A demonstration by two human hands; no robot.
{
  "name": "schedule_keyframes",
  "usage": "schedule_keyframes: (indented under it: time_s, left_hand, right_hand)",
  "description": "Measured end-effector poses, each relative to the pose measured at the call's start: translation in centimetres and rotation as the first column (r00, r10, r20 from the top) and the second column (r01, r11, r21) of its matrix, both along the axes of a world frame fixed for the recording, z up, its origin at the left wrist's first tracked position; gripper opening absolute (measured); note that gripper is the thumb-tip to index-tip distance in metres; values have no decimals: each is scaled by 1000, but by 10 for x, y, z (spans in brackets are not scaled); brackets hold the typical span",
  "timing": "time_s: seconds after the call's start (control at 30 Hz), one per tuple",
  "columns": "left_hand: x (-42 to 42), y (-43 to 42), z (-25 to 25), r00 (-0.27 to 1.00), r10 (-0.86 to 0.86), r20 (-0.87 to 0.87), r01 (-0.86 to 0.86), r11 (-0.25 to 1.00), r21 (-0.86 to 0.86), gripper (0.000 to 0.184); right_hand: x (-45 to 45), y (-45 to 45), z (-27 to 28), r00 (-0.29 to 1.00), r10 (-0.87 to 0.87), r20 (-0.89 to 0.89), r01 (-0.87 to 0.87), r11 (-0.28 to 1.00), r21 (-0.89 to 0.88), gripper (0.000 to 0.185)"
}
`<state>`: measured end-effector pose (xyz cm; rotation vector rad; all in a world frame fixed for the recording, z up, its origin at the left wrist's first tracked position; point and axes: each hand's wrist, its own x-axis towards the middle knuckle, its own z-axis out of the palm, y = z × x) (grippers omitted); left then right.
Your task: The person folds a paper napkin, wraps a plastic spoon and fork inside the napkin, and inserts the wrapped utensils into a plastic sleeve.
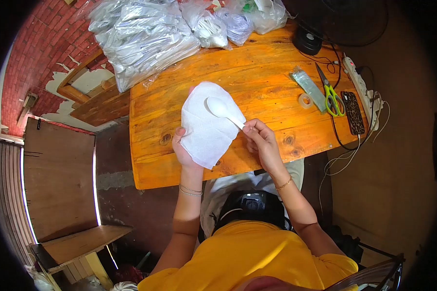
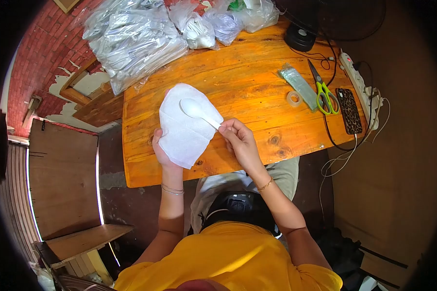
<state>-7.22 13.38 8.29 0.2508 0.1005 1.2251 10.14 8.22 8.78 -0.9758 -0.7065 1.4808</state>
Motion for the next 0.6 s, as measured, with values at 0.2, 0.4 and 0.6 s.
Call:
schedule_keyframes:
  time_s: [0.2, 0.4, 0.6]
  left_hand:
    - [6, -2, 19, 987, 71, -146, -69, 997, 18, 66]
    - [-15, 1, -8, 979, 0, -205, -13, 998, -62, 65]
    - [-8, -5, 8, 969, 67, -237, -103, 985, -141, 61]
  right_hand:
    - [-2, 0, 0, 990, 112, -82, -117, 991, -60, 18]
    - [-3, -2, -9, 923, 205, -326, -241, 968, -75, 21]
    - [-8, -2, -1, 990, 6, -143, -6, 1000, -4, 14]
